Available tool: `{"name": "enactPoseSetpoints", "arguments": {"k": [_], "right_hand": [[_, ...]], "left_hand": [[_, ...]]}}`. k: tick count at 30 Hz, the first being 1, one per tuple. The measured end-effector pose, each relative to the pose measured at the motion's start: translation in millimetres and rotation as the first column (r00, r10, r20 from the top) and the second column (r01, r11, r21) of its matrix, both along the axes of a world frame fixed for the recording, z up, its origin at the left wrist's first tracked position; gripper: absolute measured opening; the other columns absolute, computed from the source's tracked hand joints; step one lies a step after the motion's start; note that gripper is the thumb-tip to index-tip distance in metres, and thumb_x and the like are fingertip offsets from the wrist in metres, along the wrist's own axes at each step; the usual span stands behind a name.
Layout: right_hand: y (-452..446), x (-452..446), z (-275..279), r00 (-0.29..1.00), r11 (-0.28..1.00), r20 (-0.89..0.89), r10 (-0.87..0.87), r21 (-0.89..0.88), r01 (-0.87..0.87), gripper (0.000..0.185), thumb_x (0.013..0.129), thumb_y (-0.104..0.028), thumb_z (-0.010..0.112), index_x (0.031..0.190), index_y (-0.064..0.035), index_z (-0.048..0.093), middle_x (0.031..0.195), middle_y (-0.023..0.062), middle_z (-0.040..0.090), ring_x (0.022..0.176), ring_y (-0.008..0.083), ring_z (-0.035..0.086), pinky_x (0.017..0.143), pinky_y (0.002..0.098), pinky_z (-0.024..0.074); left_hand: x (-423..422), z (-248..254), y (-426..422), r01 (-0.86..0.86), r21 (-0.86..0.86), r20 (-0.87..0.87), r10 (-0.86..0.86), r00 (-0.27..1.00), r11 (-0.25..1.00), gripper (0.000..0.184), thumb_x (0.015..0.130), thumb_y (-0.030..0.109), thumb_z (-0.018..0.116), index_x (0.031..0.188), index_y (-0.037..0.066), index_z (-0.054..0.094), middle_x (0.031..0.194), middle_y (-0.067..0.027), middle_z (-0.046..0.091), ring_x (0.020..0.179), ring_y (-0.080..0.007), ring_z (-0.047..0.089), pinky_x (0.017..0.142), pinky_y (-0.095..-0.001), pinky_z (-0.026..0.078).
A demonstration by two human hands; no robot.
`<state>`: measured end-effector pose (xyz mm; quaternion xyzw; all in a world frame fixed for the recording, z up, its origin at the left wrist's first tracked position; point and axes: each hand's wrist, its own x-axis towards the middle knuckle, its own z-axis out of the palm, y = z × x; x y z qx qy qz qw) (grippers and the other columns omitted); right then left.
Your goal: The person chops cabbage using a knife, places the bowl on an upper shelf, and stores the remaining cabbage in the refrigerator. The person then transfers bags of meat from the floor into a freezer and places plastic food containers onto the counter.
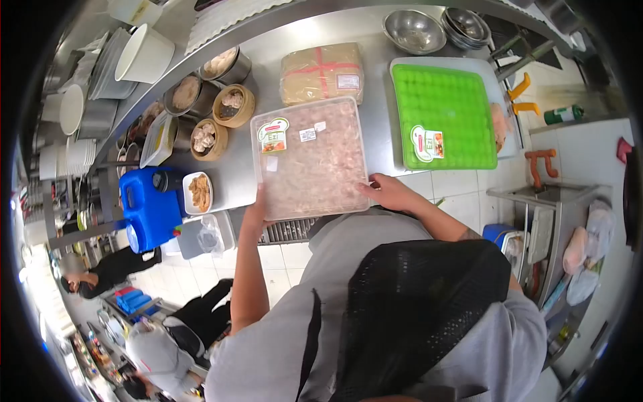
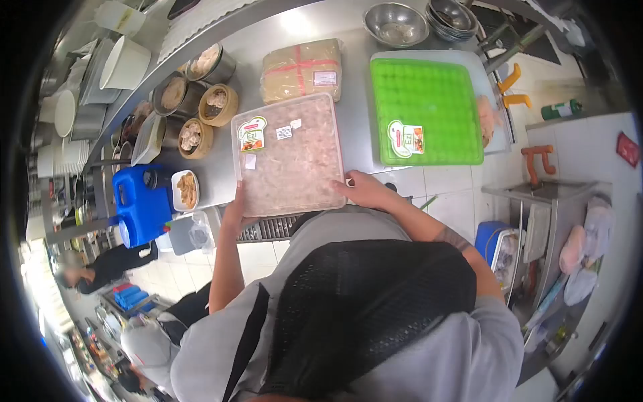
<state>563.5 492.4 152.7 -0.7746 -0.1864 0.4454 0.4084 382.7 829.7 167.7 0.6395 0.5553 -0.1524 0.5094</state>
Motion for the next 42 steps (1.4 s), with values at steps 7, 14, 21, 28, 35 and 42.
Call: {"name": "enactPoseSetpoints", "arguments": {"k": [7,14,21,28,35,42], "right_hand": [[42.6,-40.5,-25.1,0.674,0.749,-0.485,-0.557,0.057,0.66,0.093,0.085,-0.034,0.082,0.143,0.0133,0.027,0.136,0.0243,0.053,0.127,0.0318,0.056,0.105,0.0444,0.048],[49.6,-65.6,13.6,0.617,0.714,-0.608,-0.5,0.113,0.691,0.083,0.084,-0.027,0.078,0.145,0.013,0.038,0.139,0.0225,0.056,0.127,0.028,0.057,0.108,0.0394,0.0443],[39.7,-56.0,52.2,0.663,0.731,-0.518,-0.54,0.101,0.675,0.073,0.082,-0.032,0.075,0.133,0.0142,0.053,0.133,0.0222,0.06,0.123,0.0268,0.057,0.105,0.0362,0.0423],[-23.7,-25.5,73.3,0.748,0.77,-0.467,-0.472,0.194,0.607,0.07,0.08,-0.035,0.075,0.128,0.0135,0.058,0.125,0.0212,0.063,0.116,0.0255,0.058,0.102,0.0349,0.0428],[-149.6,50.8,88.0,0.795,0.71,-0.35,-0.496,0.363,0.603,0.064,0.081,-0.034,0.073,0.126,0.01,0.061,0.116,0.0173,0.068,0.108,0.023,0.062,0.096,0.0327,0.0456],[-253.7,115.7,71.2,0.679,0.635,-0.472,-0.563,0.279,0.721,0.057,0.084,-0.032,0.072,0.122,0.0096,0.064,0.118,0.0149,0.069,0.107,0.0226,0.065,0.095,0.0321,0.0469]], "left_hand": [[-32.2,-74.1,28.9,0.031,-0.555,0.451,0.269,0.851,0.831,0.066,0.105,0.046,0.051,0.153,0.001,0.039,0.148,-0.0124,0.053,0.134,-0.0258,0.054,0.113,-0.0405,0.043],[-43.6,-53.4,54.9,0.133,-0.659,0.478,0.275,0.834,0.74,0.06,0.097,0.033,0.063,0.144,0.0,0.048,0.138,-0.0149,0.06,0.127,-0.0302,0.059,0.11,-0.045,0.046],[-46.5,-13.0,49.9,0.186,-0.63,0.523,0.235,0.819,0.754,0.061,0.091,0.03,0.068,0.14,-0.002,0.051,0.132,-0.0139,0.062,0.121,-0.0292,0.062,0.104,-0.0432,0.051],[-26.7,45.9,-13.9,0.267,-0.555,0.569,0.125,0.813,0.788,0.07,0.089,0.028,0.067,0.144,-0.007,0.043,0.134,-0.0191,0.06,0.124,-0.0327,0.06,0.107,-0.0438,0.048],[65.0,56.8,-133.8,0.297,-0.427,0.576,0.004,0.817,0.854,0.075,0.086,0.03,0.07,0.145,-0.006,0.042,0.135,-0.0188,0.058,0.124,-0.0307,0.06,0.104,-0.0423,0.05],[160.8,27.2,-225.9,0.439,-0.404,0.598,-0.132,0.791,0.802,0.074,0.093,0.036,0.065,0.148,-0.006,0.04,0.137,-0.0144,0.057,0.124,-0.0249,0.056,0.109,-0.0369,0.041]]}}
